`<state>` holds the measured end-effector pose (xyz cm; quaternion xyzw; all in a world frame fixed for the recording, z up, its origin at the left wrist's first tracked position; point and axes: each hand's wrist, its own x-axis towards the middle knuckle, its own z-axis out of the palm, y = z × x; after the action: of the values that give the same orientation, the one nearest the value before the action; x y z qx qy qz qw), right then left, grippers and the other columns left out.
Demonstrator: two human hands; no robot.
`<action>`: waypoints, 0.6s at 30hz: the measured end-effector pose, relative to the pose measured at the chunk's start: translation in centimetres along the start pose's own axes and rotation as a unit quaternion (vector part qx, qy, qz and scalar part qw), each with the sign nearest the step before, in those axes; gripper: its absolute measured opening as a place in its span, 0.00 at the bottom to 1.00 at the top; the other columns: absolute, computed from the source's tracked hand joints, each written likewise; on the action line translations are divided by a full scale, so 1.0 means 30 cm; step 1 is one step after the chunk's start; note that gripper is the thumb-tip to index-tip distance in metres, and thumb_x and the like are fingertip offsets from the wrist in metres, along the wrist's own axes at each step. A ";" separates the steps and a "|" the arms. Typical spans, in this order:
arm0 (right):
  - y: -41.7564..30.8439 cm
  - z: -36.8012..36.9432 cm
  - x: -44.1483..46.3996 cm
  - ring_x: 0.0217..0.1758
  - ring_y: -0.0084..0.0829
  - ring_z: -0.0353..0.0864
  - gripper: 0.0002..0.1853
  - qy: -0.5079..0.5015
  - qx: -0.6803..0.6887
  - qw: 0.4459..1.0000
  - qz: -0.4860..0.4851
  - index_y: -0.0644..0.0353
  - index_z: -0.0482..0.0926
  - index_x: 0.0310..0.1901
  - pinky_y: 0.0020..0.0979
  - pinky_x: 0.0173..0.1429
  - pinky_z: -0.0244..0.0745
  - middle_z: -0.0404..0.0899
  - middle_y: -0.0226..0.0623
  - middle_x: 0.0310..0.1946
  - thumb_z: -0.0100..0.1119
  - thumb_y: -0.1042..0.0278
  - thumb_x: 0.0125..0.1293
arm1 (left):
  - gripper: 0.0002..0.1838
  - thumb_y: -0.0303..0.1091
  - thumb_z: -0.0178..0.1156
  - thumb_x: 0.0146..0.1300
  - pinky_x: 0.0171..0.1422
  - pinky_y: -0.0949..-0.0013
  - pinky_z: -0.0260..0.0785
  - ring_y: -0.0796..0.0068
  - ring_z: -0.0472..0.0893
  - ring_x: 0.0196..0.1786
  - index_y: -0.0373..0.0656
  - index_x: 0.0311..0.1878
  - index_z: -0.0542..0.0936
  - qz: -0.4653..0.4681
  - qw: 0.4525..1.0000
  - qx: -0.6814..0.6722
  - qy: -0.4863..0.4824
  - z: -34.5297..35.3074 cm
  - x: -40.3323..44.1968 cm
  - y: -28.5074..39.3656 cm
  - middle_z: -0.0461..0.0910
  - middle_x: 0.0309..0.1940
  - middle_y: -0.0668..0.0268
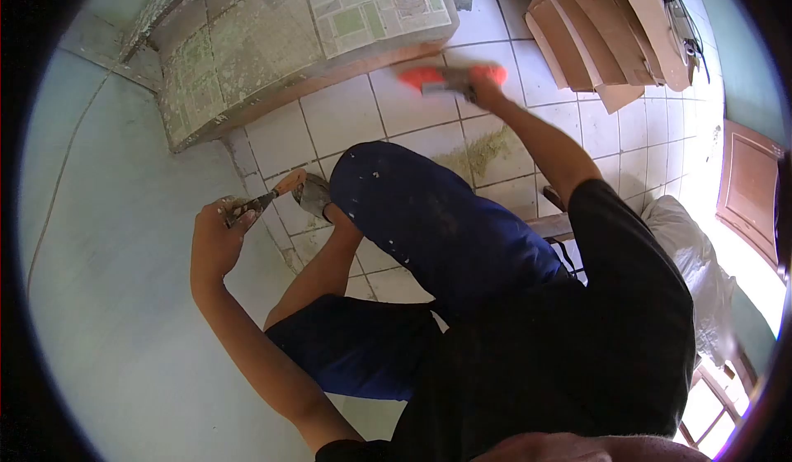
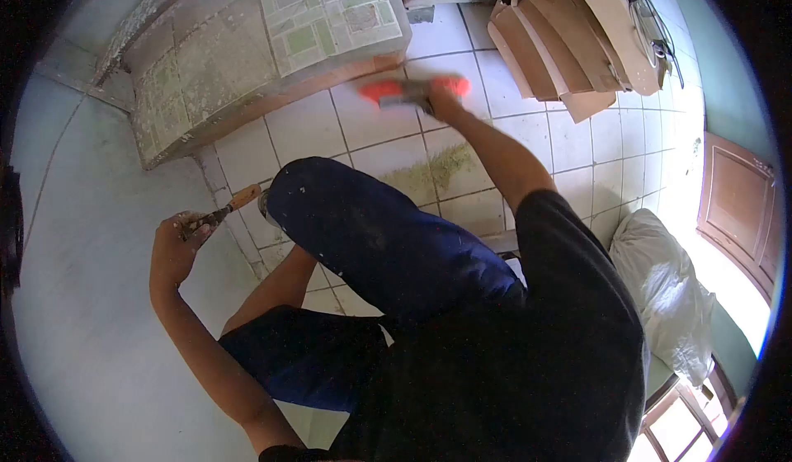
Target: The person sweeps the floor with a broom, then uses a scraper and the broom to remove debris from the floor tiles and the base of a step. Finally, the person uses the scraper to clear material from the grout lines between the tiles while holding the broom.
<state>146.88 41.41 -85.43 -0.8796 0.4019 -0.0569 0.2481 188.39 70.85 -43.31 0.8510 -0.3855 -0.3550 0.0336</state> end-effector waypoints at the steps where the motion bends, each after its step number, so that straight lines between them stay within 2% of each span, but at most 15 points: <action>1: 0.065 0.069 -0.086 0.30 0.55 0.79 0.06 -0.087 0.030 0.995 -0.033 0.61 0.79 0.28 0.50 0.38 0.75 0.78 0.52 0.24 0.62 0.69 0.51 | 0.09 0.27 0.66 0.58 0.41 0.64 0.69 0.66 0.76 0.30 0.33 0.39 0.84 -0.010 1.000 -0.001 0.002 0.002 0.001 -0.002 0.83 0.28 0.54; 2: 0.073 0.094 -0.197 0.30 0.54 0.79 0.06 -0.126 -0.009 0.991 -0.051 0.61 0.79 0.27 0.50 0.37 0.75 0.78 0.52 0.24 0.62 0.69 0.49 | 0.09 0.27 0.66 0.58 0.41 0.64 0.69 0.66 0.76 0.30 0.33 0.39 0.84 -0.008 1.000 -0.002 0.001 0.001 0.003 -0.002 0.83 0.28 0.54; 3: 0.004 0.039 -0.297 0.33 0.53 0.80 0.05 -0.161 0.017 0.987 -0.018 0.61 0.78 0.26 0.49 0.38 0.75 0.78 0.51 0.25 0.62 0.70 0.48 | 0.08 0.27 0.66 0.58 0.41 0.64 0.69 0.65 0.76 0.29 0.33 0.39 0.84 -0.006 1.000 0.004 -0.002 -0.001 0.006 -0.004 0.82 0.28 0.54; 5: -0.034 0.019 -0.467 0.37 0.50 0.81 0.08 -0.266 -0.031 0.962 -0.046 0.60 0.81 0.34 0.47 0.39 0.76 0.81 0.48 0.33 0.63 0.74 0.48 | 0.08 0.27 0.65 0.58 0.41 0.64 0.69 0.65 0.76 0.29 0.33 0.39 0.84 0.000 1.000 0.012 -0.006 -0.002 0.016 -0.009 0.82 0.28 0.54; 6: -0.058 -0.015 -0.519 0.37 0.50 0.81 0.08 -0.265 -0.028 0.963 -0.040 0.60 0.81 0.34 0.47 0.39 0.76 0.81 0.48 0.33 0.63 0.74 0.48 | 0.08 0.27 0.65 0.58 0.41 0.64 0.69 0.65 0.76 0.29 0.33 0.39 0.84 0.016 1.000 0.027 -0.001 -0.002 0.020 -0.013 0.82 0.27 0.54; 8: -0.058 -0.099 -0.568 0.43 0.48 0.82 0.18 -0.172 0.066 0.977 -0.110 0.58 0.81 0.45 0.43 0.43 0.77 0.82 0.45 0.41 0.63 0.76 0.49 | 0.08 0.27 0.65 0.58 0.40 0.64 0.69 0.65 0.75 0.29 0.33 0.39 0.83 0.037 0.998 0.042 0.002 -0.005 0.028 -0.027 0.81 0.27 0.54; 10: 0.029 -0.120 -0.586 0.47 0.46 0.82 0.27 -0.023 0.070 0.987 -0.145 0.56 0.80 0.56 0.39 0.47 0.78 0.82 0.43 0.47 0.62 0.78 0.50 | 0.08 0.28 0.65 0.58 0.40 0.64 0.69 0.66 0.75 0.28 0.33 0.39 0.84 0.056 0.998 0.031 0.010 -0.001 0.031 -0.039 0.81 0.26 0.55; 12: 0.097 -0.235 -0.468 0.35 0.27 0.79 0.19 0.110 0.033 0.987 -0.115 0.57 0.81 0.51 0.26 0.37 0.73 0.82 0.32 0.36 0.57 0.81 0.57 | 0.08 0.27 0.64 0.58 0.40 0.64 0.69 0.67 0.75 0.28 0.33 0.39 0.84 0.040 0.999 0.031 0.004 -0.006 0.020 0.013 0.81 0.26 0.54; 13: 0.169 -0.236 -0.434 0.29 0.22 0.76 0.12 0.020 0.020 0.989 0.145 0.57 0.82 0.45 0.25 0.30 0.68 0.80 0.30 0.31 0.55 0.77 0.60 | 0.08 0.27 0.64 0.59 0.40 0.64 0.69 0.67 0.76 0.28 0.33 0.39 0.84 0.020 0.999 0.031 -0.001 -0.014 0.012 0.032 0.81 0.26 0.54; 14: 0.311 -0.172 -0.410 0.27 0.22 0.75 0.11 0.094 0.223 0.952 0.184 0.57 0.82 0.43 0.26 0.29 0.67 0.80 0.30 0.31 0.56 0.76 0.60 | 0.08 0.27 0.64 0.59 0.40 0.64 0.69 0.67 0.76 0.28 0.33 0.39 0.84 0.021 0.999 0.032 0.002 -0.017 0.009 0.038 0.81 0.26 0.54; 15: 0.446 -0.111 -0.386 0.26 0.22 0.74 0.09 0.184 0.414 0.870 0.195 0.57 0.82 0.41 0.26 0.27 0.66 0.80 0.29 0.30 0.56 0.74 0.60 | 0.08 0.27 0.64 0.58 0.40 0.64 0.70 0.68 0.77 0.29 0.33 0.40 0.84 0.014 0.999 0.034 -0.007 -0.015 0.007 0.040 0.82 0.26 0.54; 16: 0.374 -0.203 -0.361 0.29 0.34 0.79 0.09 0.209 0.213 0.927 0.226 0.62 0.82 0.39 0.35 0.32 0.71 0.81 0.39 0.29 0.60 0.70 0.57 | 0.08 0.26 0.64 0.58 0.40 0.64 0.70 0.68 0.77 0.29 0.33 0.40 0.84 0.006 0.999 0.037 -0.017 -0.010 0.003 0.041 0.82 0.26 0.53; 17: 0.318 -0.252 -0.344 0.33 0.46 0.83 0.13 0.225 0.004 0.942 0.248 0.66 0.82 0.38 0.44 0.37 0.75 0.82 0.48 0.29 0.65 0.67 0.53 | 0.08 0.26 0.64 0.58 0.40 0.64 0.70 0.68 0.77 0.29 0.33 0.40 0.84 0.006 0.999 0.037 -0.016 0.003 0.002 0.040 0.82 0.26 0.53; 18: 0.302 -0.226 -0.353 0.35 0.52 0.82 0.14 0.181 0.008 0.951 0.253 0.68 0.81 0.37 0.48 0.40 0.75 0.82 0.52 0.29 0.64 0.66 0.54 | 0.08 0.26 0.64 0.58 0.41 0.64 0.70 0.68 0.78 0.30 0.33 0.40 0.84 0.000 1.000 0.027 -0.011 0.016 0.002 0.035 0.82 0.27 0.54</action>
<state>131.60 41.53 -82.86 -0.7223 0.6486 -0.1534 0.1846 187.45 70.19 -43.35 0.8475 -0.3953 -0.3541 0.0061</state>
